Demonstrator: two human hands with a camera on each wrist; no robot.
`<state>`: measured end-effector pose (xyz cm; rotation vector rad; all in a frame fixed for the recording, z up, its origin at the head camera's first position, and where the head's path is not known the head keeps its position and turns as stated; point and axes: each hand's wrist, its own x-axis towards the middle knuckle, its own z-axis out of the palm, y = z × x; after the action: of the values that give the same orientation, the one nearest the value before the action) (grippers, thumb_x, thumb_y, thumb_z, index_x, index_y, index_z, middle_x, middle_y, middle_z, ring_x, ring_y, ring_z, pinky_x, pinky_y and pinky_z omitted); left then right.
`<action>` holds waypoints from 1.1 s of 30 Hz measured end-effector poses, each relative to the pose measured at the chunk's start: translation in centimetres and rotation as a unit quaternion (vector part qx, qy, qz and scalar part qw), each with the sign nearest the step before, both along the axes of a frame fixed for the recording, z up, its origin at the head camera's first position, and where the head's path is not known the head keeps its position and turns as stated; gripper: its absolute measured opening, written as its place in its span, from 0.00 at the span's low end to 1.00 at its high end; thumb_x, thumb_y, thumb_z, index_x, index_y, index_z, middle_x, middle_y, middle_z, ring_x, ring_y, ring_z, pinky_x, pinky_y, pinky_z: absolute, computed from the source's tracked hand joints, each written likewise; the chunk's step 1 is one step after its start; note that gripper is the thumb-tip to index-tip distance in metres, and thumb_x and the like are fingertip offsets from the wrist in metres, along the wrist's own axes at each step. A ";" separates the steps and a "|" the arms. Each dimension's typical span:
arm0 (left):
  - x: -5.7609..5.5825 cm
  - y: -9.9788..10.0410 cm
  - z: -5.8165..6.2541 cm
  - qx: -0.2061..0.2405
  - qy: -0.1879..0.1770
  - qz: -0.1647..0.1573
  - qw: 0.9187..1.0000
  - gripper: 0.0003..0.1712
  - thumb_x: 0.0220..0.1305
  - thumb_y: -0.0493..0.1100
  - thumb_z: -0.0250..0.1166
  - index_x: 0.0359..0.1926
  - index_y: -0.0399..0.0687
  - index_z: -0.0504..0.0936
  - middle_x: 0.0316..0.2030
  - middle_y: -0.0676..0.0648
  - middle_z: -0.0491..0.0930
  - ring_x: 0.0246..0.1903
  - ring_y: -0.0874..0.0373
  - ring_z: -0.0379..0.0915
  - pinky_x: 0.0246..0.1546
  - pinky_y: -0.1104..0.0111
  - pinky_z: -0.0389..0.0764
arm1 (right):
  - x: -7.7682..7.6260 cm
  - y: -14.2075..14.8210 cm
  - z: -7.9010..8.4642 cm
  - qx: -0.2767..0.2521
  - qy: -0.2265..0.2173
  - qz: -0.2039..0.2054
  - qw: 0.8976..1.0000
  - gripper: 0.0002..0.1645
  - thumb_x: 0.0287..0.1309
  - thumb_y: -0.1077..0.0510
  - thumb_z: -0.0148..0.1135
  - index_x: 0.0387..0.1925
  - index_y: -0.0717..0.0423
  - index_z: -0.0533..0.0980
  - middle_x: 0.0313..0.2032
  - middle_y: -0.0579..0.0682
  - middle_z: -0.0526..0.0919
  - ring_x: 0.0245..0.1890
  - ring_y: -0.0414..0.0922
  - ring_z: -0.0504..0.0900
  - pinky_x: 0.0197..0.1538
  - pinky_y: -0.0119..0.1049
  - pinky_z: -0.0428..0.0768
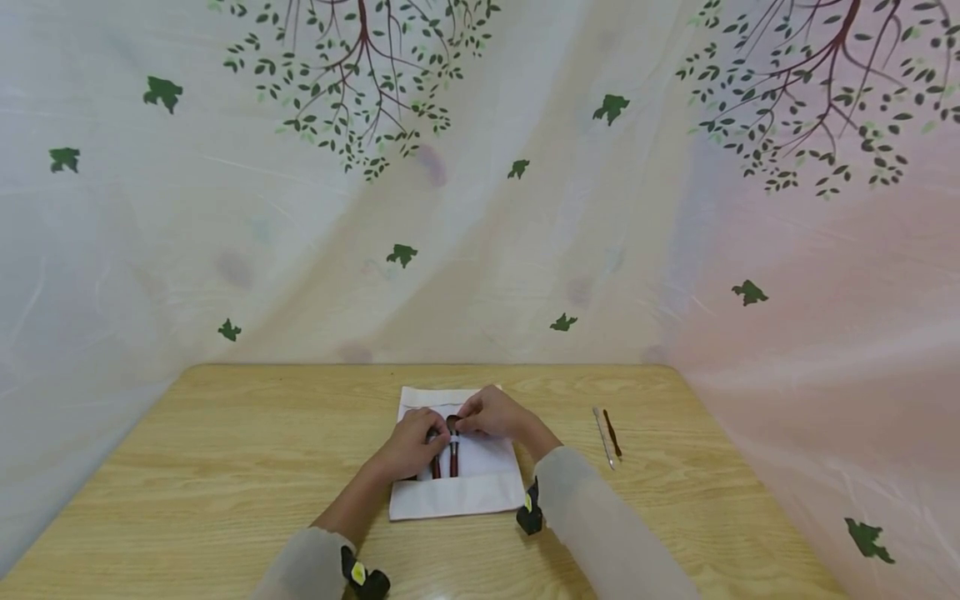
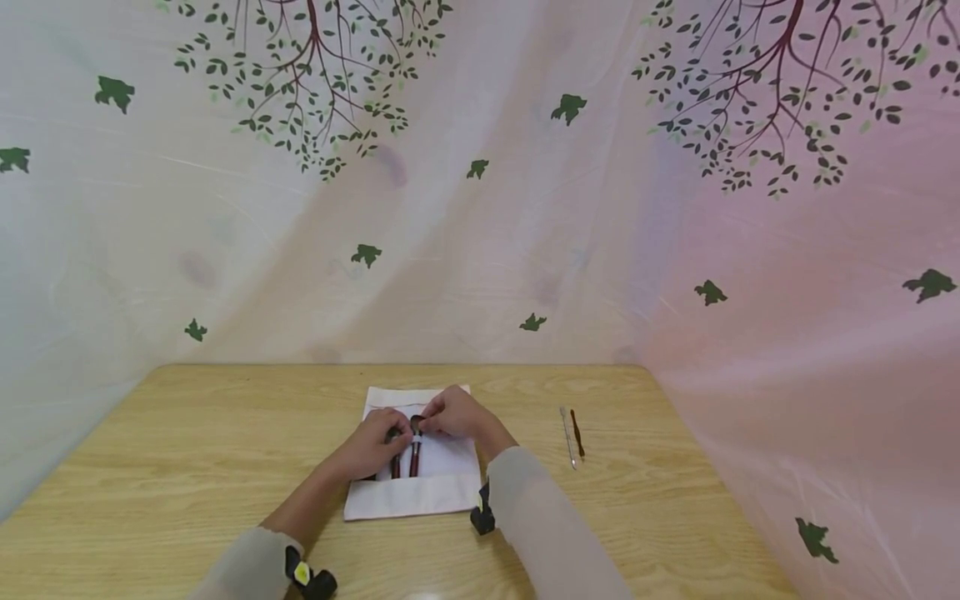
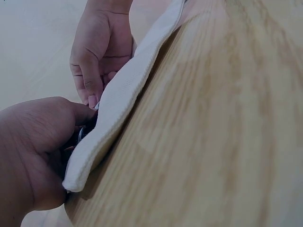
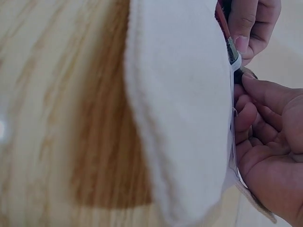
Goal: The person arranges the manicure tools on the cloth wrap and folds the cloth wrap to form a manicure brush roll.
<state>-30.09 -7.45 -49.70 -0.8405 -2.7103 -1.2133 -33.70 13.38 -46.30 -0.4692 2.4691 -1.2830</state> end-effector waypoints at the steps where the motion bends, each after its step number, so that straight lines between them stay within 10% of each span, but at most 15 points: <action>1: 0.0 0.0 0.0 0.000 0.000 0.000 1.000 0.06 0.69 0.35 0.64 0.34 0.50 0.81 0.39 0.52 0.77 0.54 0.44 0.70 0.60 0.47 0.66 | 0.0 0.0 0.0 0.001 -0.003 -0.001 1.000 0.06 0.63 0.61 0.70 0.38 0.61 0.86 0.26 0.43 0.83 0.23 0.37 0.75 0.27 0.30 0.73; 23: 0.1 0.1 0.3 0.010 -0.017 0.011 1.000 0.02 0.71 0.39 0.65 0.42 0.47 0.80 0.40 0.52 0.79 0.49 0.51 0.71 0.53 0.53 0.70 | 0.6 3.0 1.9 0.031 0.042 -0.005 0.999 0.09 0.69 0.61 0.63 0.45 0.59 0.85 0.33 0.47 0.85 0.31 0.41 0.79 0.35 0.34 0.78; 33: 0.1 0.2 0.2 -0.041 0.023 -0.007 0.999 0.22 0.72 0.47 0.64 0.64 0.50 0.80 0.51 0.46 0.79 0.51 0.50 0.72 0.51 0.51 0.71 | 1.1 8.0 2.5 -0.001 0.085 -0.001 0.996 0.13 0.71 0.60 0.62 0.49 0.66 0.83 0.37 0.59 0.85 0.30 0.42 0.78 0.35 0.38 0.79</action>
<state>-30.04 -7.22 -49.46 -0.8875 -2.7387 -1.0770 -32.64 21.35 -43.80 -0.5988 2.6058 -1.2969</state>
